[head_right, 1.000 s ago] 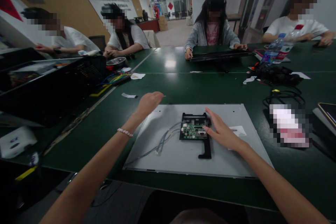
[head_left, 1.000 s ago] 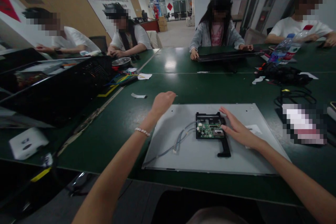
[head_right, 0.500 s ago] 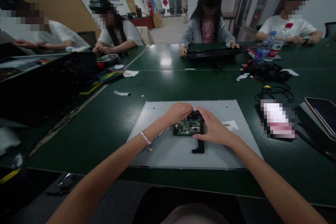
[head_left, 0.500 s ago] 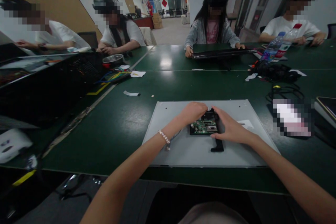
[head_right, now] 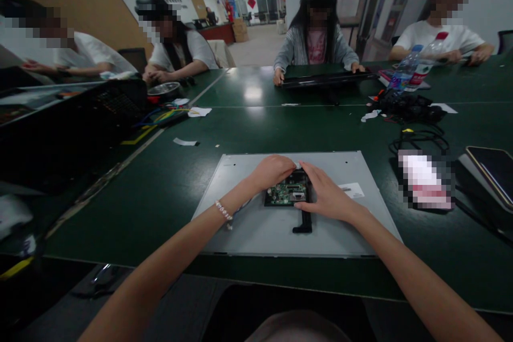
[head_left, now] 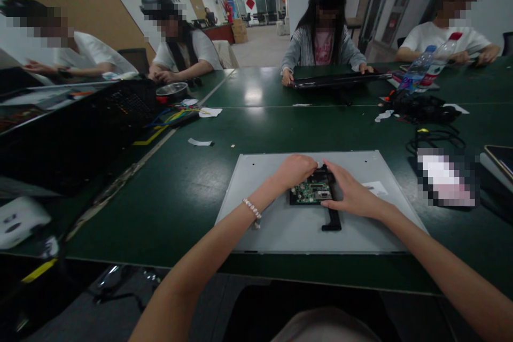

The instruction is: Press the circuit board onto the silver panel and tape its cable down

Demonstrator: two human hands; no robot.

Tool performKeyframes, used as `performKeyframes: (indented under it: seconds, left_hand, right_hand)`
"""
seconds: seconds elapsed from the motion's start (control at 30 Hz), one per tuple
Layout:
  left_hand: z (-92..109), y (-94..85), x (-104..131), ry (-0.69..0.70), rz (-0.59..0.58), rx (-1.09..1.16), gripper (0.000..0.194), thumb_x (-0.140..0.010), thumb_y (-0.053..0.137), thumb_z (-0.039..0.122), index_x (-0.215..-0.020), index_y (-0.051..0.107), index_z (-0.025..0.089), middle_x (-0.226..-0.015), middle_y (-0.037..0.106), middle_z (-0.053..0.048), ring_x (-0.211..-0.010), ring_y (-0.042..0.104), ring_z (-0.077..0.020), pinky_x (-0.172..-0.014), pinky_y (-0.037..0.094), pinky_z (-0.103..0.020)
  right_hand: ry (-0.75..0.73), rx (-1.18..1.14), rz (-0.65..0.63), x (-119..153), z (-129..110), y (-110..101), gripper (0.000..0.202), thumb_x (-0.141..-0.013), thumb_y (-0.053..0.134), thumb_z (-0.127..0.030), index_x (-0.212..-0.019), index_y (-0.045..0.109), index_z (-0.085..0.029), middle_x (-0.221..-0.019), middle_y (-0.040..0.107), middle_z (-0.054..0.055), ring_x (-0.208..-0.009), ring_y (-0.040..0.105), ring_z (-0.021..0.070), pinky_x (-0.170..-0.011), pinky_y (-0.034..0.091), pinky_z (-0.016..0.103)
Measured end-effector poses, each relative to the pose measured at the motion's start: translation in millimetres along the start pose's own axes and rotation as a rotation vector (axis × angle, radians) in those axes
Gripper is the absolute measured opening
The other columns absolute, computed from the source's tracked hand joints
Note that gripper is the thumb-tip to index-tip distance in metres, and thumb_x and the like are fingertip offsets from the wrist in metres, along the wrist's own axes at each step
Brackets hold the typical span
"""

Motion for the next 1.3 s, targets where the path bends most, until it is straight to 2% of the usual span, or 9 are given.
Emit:
performKeyframes:
  seconds: [0.2,0.3,0.43,0.63,0.73,0.8,0.9,1.03,1.3]
  left_hand:
    - [-6,-4.4,1,0.015,0.055,0.089,0.032,-0.100,0.045,0.028,-0.092,0.073,0.014,-0.090,0.074,-0.010,-0.086,0.069,-0.0191,-0.081,0.049,-0.030]
    - [-24,-13.0,13,-0.061,0.128,0.131,0.031,-0.099,0.045,0.029,-0.100,0.073,0.015,-0.100,0.075,-0.010,-0.094,0.069,-0.0200,-0.086,0.049,-0.031]
    - [-77,-24.7,51,-0.296,0.195,0.125,0.031,-0.098,0.045,0.031,-0.101,0.073,0.018,-0.104,0.075,-0.007,-0.097,0.068,-0.0205,-0.089,0.049,-0.031]
    - [-178,-44.1,143,-0.813,0.295,-0.098,0.031,-0.094,0.046,0.025,-0.115,0.066,0.014,-0.119,0.068,-0.011,-0.111,0.062,-0.0246,-0.100,0.044,-0.035]
    - [-211,-47.7,184,-1.089,0.263,-0.187,0.037,-0.092,0.049,0.030,-0.124,0.058,0.014,-0.128,0.061,-0.014,-0.114,0.059,-0.0287,-0.097,0.044,-0.040]
    - [-225,-45.7,201,-1.191,0.218,-0.198,0.040,-0.091,0.053,0.033,-0.126,0.056,0.014,-0.129,0.059,-0.016,-0.114,0.057,-0.0305,-0.095,0.045,-0.042]
    - [-239,-39.6,207,-1.221,0.166,-0.168,0.039,-0.090,0.054,0.036,-0.123,0.056,0.013,-0.126,0.059,-0.017,-0.115,0.056,-0.0303,-0.094,0.045,-0.041]
    - [-249,-35.1,200,-1.239,0.116,-0.140,0.033,-0.089,0.053,0.029,-0.117,0.060,0.012,-0.122,0.062,-0.018,-0.112,0.057,-0.0291,-0.093,0.045,-0.039]
    - [-254,-38.2,192,-1.310,0.074,-0.152,0.030,-0.085,0.048,0.015,-0.105,0.069,0.007,-0.109,0.068,-0.021,-0.102,0.062,-0.0283,-0.089,0.046,-0.040]
  right_hand:
    - [-0.024,0.003,0.008,1,2,3,0.102,-0.085,0.069,-0.047,-0.160,0.001,-0.029,-0.161,0.027,0.016,-0.146,0.030,0.0375,-0.116,0.029,0.061]
    - [-0.015,-0.004,0.008,2,2,2,0.098,-0.088,0.065,-0.048,-0.160,0.001,-0.027,-0.163,0.025,0.017,-0.148,0.027,0.0369,-0.117,0.028,0.061]
    - [0.045,-0.050,0.011,3,4,1,0.083,-0.097,0.052,-0.047,-0.160,0.001,-0.029,-0.165,0.021,0.014,-0.150,0.025,0.0339,-0.119,0.024,0.060]
    - [0.095,-0.100,0.016,5,6,3,0.070,-0.102,0.040,-0.047,-0.160,0.005,-0.029,-0.164,0.025,0.013,-0.150,0.025,0.0306,-0.121,0.022,0.058]
    - [0.090,-0.096,0.019,5,6,5,0.069,-0.102,0.040,-0.046,-0.160,0.007,-0.028,-0.163,0.027,0.014,-0.149,0.028,0.0313,-0.120,0.022,0.060]
    - [0.087,-0.092,0.014,5,6,5,0.069,-0.102,0.040,-0.046,-0.160,0.007,-0.029,-0.162,0.028,0.014,-0.148,0.029,0.0314,-0.120,0.023,0.060]
    - [0.094,-0.089,0.009,5,6,6,0.069,-0.102,0.040,-0.046,-0.160,0.008,-0.028,-0.163,0.028,0.014,-0.149,0.029,0.0311,-0.120,0.024,0.058]
    - [0.096,-0.082,0.014,4,7,5,0.069,-0.102,0.041,-0.046,-0.160,0.008,-0.028,-0.163,0.027,0.013,-0.149,0.027,0.0299,-0.121,0.023,0.057]
    - [0.076,-0.078,0.039,1,8,6,0.068,-0.102,0.039,-0.046,-0.160,0.009,-0.030,-0.162,0.031,0.012,-0.148,0.031,0.0301,-0.120,0.026,0.058]
Point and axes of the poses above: each hand's wrist, its own x-axis away from the middle knuckle, its own y-axis out of the palm, z = x × y, the point moved 5 cm from there along -x, towards the middle knuckle
